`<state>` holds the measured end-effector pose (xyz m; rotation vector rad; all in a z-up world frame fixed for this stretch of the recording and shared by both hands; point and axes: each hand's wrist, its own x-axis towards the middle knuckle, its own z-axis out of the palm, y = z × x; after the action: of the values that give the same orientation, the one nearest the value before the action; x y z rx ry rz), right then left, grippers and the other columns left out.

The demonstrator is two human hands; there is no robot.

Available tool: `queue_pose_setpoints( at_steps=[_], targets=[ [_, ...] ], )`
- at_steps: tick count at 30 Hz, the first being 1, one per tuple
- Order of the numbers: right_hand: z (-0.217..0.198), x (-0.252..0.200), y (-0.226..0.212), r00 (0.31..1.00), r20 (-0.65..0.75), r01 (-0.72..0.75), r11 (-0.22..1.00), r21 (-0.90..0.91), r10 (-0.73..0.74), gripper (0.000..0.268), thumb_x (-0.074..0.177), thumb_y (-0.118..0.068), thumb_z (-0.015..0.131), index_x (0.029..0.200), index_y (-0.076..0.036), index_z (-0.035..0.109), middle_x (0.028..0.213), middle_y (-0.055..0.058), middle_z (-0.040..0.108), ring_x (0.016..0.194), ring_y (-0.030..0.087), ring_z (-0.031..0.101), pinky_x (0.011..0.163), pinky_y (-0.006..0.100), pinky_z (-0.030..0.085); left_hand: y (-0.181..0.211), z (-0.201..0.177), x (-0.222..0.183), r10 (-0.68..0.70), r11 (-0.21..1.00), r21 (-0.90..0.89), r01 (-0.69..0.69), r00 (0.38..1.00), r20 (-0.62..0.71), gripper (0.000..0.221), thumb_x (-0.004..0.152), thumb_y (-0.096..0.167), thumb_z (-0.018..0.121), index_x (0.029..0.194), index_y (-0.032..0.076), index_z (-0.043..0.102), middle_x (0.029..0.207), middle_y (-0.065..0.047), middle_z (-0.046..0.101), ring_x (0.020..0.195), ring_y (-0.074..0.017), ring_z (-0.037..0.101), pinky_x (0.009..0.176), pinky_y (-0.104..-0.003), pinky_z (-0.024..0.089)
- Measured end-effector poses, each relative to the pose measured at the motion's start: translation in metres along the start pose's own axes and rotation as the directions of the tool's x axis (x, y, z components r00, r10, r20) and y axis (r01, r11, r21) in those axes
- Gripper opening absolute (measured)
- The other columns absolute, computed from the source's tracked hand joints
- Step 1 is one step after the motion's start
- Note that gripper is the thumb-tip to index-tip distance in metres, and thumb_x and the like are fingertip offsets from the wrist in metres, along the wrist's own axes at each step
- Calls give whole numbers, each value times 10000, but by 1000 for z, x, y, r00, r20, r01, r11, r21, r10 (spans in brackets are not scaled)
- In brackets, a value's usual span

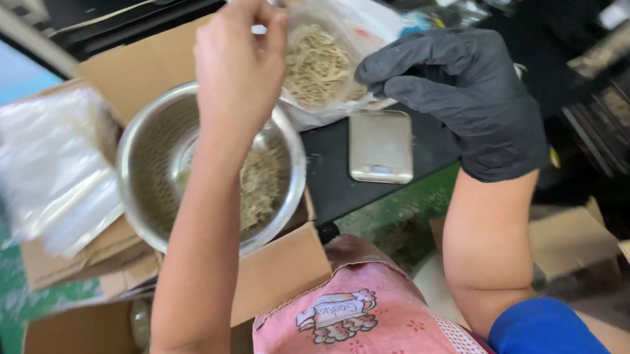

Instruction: The person fills small plastic bags with dried fish by hand and using a small plastic container, weighs them on a digital scale, and seals the bags.

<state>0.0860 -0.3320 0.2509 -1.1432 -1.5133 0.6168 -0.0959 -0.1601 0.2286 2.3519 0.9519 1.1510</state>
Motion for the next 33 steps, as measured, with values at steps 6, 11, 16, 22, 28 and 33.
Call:
queue_pose_setpoints(
  at_steps=[6, 11, 16, 22, 28, 33],
  targets=[
    [127, 54, 121, 923, 375, -230, 907, 353, 88, 242, 905, -53, 751, 1143, -16, 726, 1152, 124, 751, 1093, 196, 722, 1039, 310, 597, -88, -82, -39, -103, 960, 237, 147, 976, -190, 235, 1007, 139, 643, 821, 110, 502, 761, -29, 678, 678, -334, 616, 620, -469, 415],
    [250, 48, 263, 654, 735, 161, 917, -365, 178, 949, 792, -177, 888, 1560, -272, 338, 1629, 202, 232, 1495, 403, 256, 1181, 497, 302, -154, -100, -74, -262, 927, 200, 317, 930, -258, 240, 975, 87, 650, 805, 112, 483, 720, -28, 587, 666, -267, 548, 596, -428, 399],
    [265, 50, 299, 558, 776, 198, 862, -467, 292, 1060, 708, -59, 917, 1570, -379, 388, 1648, 276, 248, 1496, 486, 280, 1150, 538, 341, -188, -102, -94, -417, 882, 114, 458, 870, -263, 299, 1001, 81, 640, 782, 137, 446, 685, -1, 489, 609, -168, 423, 568, -360, 342],
    [220, 65, 280, 682, 697, -3, 954, -300, 221, 710, 698, -51, 807, 1365, -241, 655, 1423, 85, 633, 1283, 281, 605, 1077, 402, 447, -210, -88, -105, -535, 837, -11, 548, 814, -226, 315, 1037, 83, 635, 779, 142, 463, 644, 14, 460, 563, -114, 373, 543, -308, 316],
    [171, 88, 166, 726, 618, -359, 933, -32, 301, 606, 743, 140, 672, 1279, -140, 691, 1422, 71, 661, 1278, 172, 618, 895, 271, 578, -237, -68, -108, -564, 818, -5, 575, 800, -205, 274, 1002, 126, 661, 773, 146, 511, 704, 6, 557, 661, -159, 520, 610, -341, 408],
    [140, 123, 114, 778, 623, -94, 996, -5, 77, 558, 780, 27, 777, 1314, -75, 650, 1371, 71, 665, 1327, 196, 599, 1155, 357, 447, -227, -59, -109, -583, 806, -11, 592, 790, -187, 227, 974, 85, 662, 769, 136, 580, 721, 7, 606, 663, -123, 539, 635, -273, 493]
  ],
)
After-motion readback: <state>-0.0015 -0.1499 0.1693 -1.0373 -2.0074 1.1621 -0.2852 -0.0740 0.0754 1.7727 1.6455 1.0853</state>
